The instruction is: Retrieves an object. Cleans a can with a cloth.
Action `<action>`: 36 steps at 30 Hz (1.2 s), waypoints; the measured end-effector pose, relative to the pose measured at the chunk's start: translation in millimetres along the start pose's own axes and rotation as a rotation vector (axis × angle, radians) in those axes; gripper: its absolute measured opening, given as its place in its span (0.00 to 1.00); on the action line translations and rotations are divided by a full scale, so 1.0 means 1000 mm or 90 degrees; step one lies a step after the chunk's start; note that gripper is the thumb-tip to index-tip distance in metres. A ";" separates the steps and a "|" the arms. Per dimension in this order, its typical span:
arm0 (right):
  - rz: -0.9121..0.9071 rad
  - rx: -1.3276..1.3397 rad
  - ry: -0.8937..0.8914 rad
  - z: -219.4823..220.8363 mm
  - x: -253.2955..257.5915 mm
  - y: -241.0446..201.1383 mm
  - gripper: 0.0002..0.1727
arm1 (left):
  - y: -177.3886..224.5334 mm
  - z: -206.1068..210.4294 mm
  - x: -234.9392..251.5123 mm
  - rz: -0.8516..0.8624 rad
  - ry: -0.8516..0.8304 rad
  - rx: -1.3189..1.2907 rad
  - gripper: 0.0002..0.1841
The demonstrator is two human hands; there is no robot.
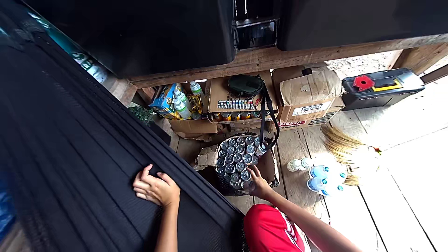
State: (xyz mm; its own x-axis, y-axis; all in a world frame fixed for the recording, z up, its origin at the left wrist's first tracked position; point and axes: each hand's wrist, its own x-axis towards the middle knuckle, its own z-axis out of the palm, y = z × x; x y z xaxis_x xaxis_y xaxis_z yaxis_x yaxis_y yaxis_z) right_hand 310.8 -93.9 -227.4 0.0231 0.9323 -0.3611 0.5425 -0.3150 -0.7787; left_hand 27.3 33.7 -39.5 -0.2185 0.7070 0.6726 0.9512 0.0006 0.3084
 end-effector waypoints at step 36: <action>0.513 0.163 -0.100 -0.033 -0.284 0.105 0.24 | 0.048 -0.289 -0.258 -0.205 -0.462 -0.658 0.36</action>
State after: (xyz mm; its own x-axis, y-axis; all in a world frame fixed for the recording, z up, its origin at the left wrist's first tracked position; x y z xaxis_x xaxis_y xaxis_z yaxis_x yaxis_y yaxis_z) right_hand 388.8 -385.9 -189.2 0.1926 0.3775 -0.9058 0.2042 -0.9183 -0.3393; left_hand 66.6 -353.3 -3.7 0.0722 0.9958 0.0569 0.2009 -0.0704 0.9771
